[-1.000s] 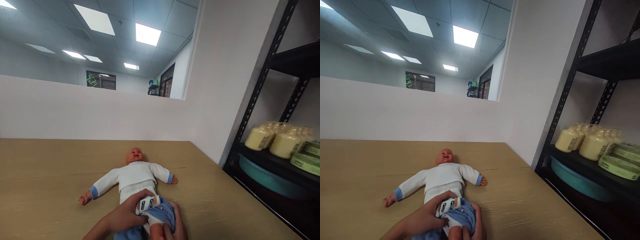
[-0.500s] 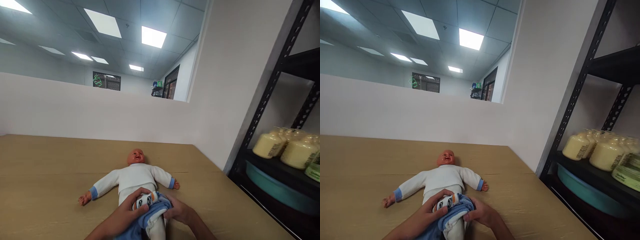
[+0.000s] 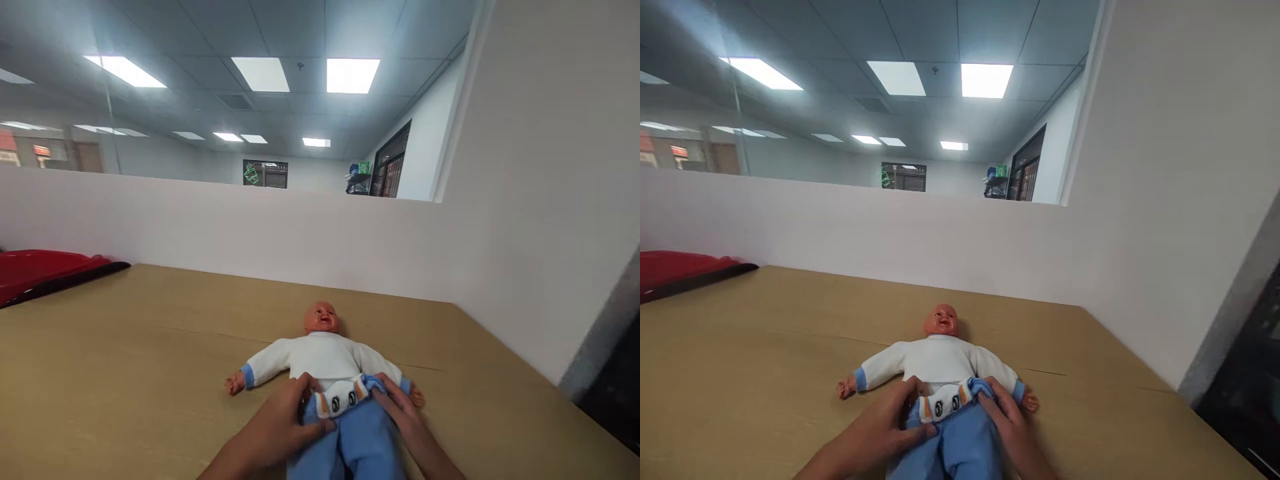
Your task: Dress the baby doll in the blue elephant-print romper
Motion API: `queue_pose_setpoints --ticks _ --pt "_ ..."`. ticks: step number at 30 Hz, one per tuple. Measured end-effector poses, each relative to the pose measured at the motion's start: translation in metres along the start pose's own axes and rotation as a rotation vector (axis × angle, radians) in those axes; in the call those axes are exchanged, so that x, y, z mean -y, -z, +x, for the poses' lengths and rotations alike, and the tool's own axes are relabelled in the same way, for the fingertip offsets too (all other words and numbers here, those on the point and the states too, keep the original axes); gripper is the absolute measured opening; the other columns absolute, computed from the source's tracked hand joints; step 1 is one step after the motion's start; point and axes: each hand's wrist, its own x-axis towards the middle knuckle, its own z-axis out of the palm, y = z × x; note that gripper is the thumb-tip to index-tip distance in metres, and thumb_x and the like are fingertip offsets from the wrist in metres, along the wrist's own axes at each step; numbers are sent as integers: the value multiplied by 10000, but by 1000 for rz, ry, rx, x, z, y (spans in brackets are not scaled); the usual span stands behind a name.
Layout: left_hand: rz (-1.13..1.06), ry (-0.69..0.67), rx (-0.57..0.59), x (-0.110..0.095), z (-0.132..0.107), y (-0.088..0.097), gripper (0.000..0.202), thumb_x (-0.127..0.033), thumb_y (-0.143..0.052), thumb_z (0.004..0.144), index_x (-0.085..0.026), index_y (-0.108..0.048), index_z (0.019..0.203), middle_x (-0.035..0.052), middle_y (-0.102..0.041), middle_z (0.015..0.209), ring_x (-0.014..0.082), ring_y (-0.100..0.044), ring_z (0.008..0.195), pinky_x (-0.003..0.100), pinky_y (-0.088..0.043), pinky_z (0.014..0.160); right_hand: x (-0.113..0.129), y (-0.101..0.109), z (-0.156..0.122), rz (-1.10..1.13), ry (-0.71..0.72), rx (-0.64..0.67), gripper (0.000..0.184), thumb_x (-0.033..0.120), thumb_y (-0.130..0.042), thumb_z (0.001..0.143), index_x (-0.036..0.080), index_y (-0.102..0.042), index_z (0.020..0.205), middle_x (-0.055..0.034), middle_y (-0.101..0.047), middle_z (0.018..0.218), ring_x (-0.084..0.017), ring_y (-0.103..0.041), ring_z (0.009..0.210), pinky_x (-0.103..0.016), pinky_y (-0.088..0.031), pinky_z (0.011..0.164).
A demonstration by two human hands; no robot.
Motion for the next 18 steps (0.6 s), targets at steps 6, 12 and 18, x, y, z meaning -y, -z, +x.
queue_pose_setpoints --ticks 6,12,18 --pt "-111 -84 -177 17 12 17 428 -533 -532 1023 -233 -523 1328 -21 -488 898 215 -509 816 311 -416 800 13 -16 42 -220 225 84 499 697 -576 942 249 -746 1082 -89 -796 1154 -325 -693 1165 -444 -508 1123" --pt "-215 -58 -389 43 49 18 478 -535 -563 990 -251 -480 1366 51 -616 1049 273 -621 1028 378 -495 967 13 -25 69 -84 52 214 604 763 -708 813 241 -752 1113 -128 -774 1273 -370 -629 1305 -531 -411 1221" --pt "-230 13 -441 74 62 17 529 -613 -586 941 -241 -495 1306 69 -671 1026 320 -663 1024 454 -525 995 -2 -27 58 195 -163 436 682 720 -778 766 217 -761 1226 -115 -785 1272 -343 -698 1233 -490 -492 1151"
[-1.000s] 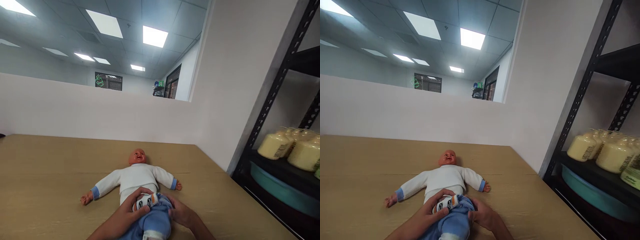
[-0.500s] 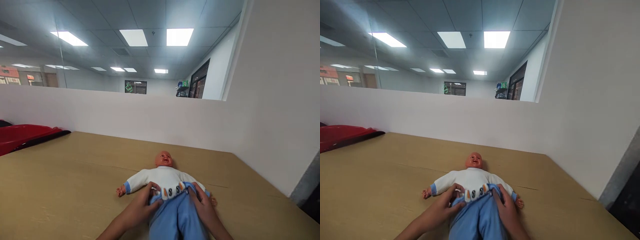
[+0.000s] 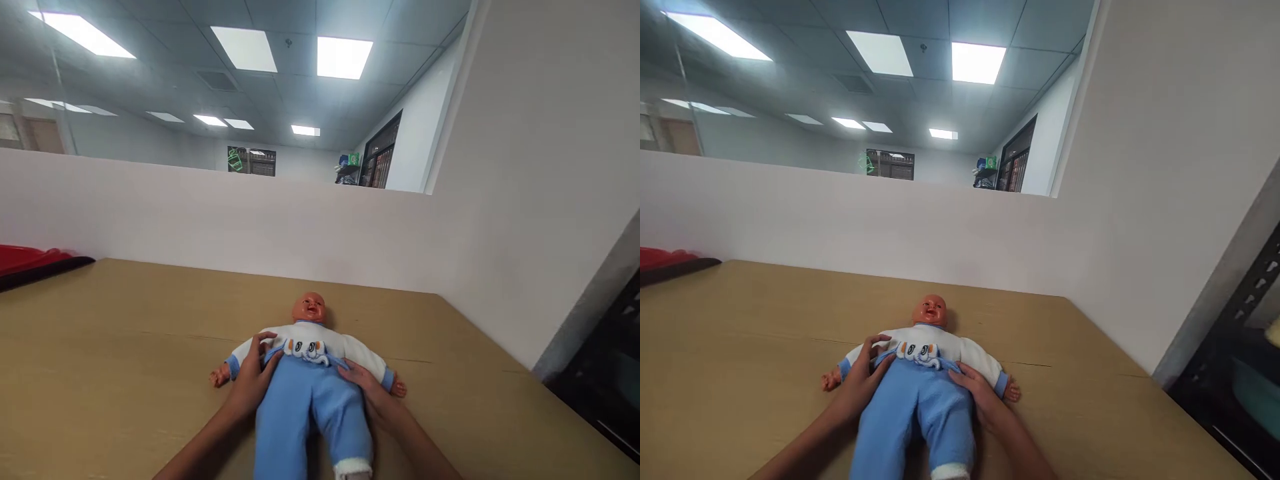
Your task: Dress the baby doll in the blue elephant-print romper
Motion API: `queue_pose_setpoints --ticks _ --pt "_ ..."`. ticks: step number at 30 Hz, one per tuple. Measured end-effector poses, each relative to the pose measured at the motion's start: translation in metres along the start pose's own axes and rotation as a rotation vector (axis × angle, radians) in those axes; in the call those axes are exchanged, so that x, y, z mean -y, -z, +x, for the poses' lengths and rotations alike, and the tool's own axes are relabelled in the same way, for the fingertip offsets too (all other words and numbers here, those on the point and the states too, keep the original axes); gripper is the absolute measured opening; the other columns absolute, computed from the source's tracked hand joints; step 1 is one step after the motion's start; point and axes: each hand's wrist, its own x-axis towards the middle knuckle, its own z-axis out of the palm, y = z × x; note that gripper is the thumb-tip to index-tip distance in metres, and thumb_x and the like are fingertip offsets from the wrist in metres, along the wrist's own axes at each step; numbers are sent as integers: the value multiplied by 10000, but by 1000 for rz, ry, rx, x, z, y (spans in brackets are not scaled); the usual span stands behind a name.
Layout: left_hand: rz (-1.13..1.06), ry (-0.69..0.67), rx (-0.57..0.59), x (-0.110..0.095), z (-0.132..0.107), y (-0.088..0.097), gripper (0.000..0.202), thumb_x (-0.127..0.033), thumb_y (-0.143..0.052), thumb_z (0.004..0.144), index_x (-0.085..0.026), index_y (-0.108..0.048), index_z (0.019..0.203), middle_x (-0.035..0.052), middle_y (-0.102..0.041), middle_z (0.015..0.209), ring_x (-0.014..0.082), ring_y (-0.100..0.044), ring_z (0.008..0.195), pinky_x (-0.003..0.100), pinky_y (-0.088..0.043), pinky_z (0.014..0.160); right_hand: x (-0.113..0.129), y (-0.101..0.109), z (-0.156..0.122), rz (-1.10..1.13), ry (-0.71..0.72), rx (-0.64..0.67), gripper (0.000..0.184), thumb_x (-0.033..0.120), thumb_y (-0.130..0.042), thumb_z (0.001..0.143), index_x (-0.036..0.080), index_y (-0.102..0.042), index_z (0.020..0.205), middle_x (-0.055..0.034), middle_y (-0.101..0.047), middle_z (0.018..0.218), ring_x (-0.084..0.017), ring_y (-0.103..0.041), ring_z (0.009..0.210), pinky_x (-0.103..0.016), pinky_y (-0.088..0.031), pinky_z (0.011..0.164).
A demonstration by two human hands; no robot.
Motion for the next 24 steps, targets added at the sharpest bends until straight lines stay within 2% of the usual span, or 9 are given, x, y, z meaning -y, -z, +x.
queue_pose_setpoints --ticks 3,5,7,9,11,14,18,21,24 --pt "46 55 33 6 -6 9 604 -680 -634 916 -230 -526 1304 56 -666 1004 332 -671 1017 477 -519 1020 -7 1 -4 1 39 -21 602 691 -840 737 226 -777 1115 -92 -776 1171 -345 -678 1172 -478 -482 1123" --pt "46 65 88 6 -10 14 633 -676 -677 911 -231 -526 1336 93 -674 1189 342 -648 1186 470 -460 1129 -10 -1 -6 -121 130 -139 505 668 -829 779 228 -753 1016 -79 -737 1087 -329 -652 1123 -476 -470 1105" --pt "20 52 124 3 -13 16 648 -646 -724 891 -231 -524 1347 124 -617 1385 348 -566 1359 447 -375 1220 -12 -5 -7 -285 268 -272 427 644 -760 869 233 -713 976 -80 -698 1096 -316 -622 1142 -461 -445 1122" --pt "0 37 131 1 -14 16 640 -612 -748 872 -224 -531 1332 133 -589 1424 350 -519 1408 433 -343 1245 -14 -10 -8 -404 353 -351 394 633 -653 957 244 -681 1016 -81 -688 1127 -302 -617 1150 -436 -444 1113" --pt "4 26 128 0 -13 15 618 -583 -743 867 -208 -538 1313 130 -617 1320 353 -544 1349 441 -365 1223 -16 -15 -9 -421 321 -384 402 648 -599 986 255 -645 1055 -60 -689 1076 -282 -626 1083 -405 -469 1048" --pt "19 -11 147 0 -11 13 541 -559 -693 896 -209 -541 1281 118 -636 1235 346 -572 1268 440 -397 1171 -18 -18 -7 -374 265 -414 469 724 -590 958 257 -597 990 -9 -619 920 -248 -596 944 -364 -485 932" --pt "-19 9 146 1 -12 9 392 -558 -582 978 -250 -541 1217 91 -652 1262 317 -562 1270 402 -380 1159 -22 -16 3 -208 248 -328 536 786 -636 892 254 -592 949 -4 -612 934 -240 -595 977 -358 -495 965" --pt "-137 116 125 6 -10 2 470 -664 -590 966 -265 -516 1203 43 -660 1108 289 -604 1093 382 -453 1033 -27 -12 18 -161 212 -314 629 861 -657 810 245 -648 940 -46 -678 954 -285 -639 1014 -406 -529 984" --pt "-349 226 79 14 -6 -7 660 -781 -732 841 -280 -462 1174 -22 -587 947 235 -596 880 336 -491 830 -31 -5 31 -135 164 -309 719 931 -641 736 244 -725 932 -108 -758 1010 -350 -689 1040 -459 -566 973"
